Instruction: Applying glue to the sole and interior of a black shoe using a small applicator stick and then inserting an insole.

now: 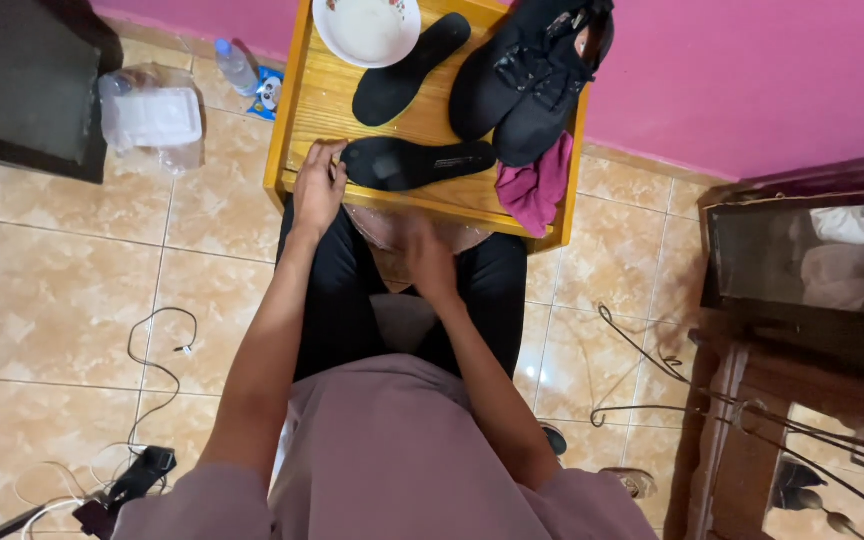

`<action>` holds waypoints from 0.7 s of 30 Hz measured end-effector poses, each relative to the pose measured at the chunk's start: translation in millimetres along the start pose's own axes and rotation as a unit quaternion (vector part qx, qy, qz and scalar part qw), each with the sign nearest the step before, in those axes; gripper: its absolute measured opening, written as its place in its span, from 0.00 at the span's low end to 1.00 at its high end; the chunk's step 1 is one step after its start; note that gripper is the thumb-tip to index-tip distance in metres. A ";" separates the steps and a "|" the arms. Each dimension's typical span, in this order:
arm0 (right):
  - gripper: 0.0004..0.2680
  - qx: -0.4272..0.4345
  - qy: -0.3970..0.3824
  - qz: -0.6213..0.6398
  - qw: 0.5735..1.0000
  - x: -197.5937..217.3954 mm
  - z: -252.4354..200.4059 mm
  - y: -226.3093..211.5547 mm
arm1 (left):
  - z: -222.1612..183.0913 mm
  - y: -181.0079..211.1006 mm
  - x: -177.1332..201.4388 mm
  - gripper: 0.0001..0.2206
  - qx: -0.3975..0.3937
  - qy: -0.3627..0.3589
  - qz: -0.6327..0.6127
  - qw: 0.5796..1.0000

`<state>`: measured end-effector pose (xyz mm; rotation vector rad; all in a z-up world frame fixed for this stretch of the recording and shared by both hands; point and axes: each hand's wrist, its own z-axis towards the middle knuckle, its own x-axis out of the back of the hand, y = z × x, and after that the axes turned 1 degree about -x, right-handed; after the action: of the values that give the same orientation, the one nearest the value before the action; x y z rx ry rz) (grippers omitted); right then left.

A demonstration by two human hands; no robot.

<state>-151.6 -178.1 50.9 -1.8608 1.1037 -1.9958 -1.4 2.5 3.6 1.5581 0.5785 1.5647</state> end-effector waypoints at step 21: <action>0.17 0.102 -0.150 0.008 0.983 21.7 7.6 -20.9 | -0.4 -4.0 1.4 0.17 0.000 -0.006 -0.023 1.000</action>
<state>-141.7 -179.5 80.3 -1.9515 0.7951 -1.6738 -0.8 5.9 1.1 1.5417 0.6031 1.5212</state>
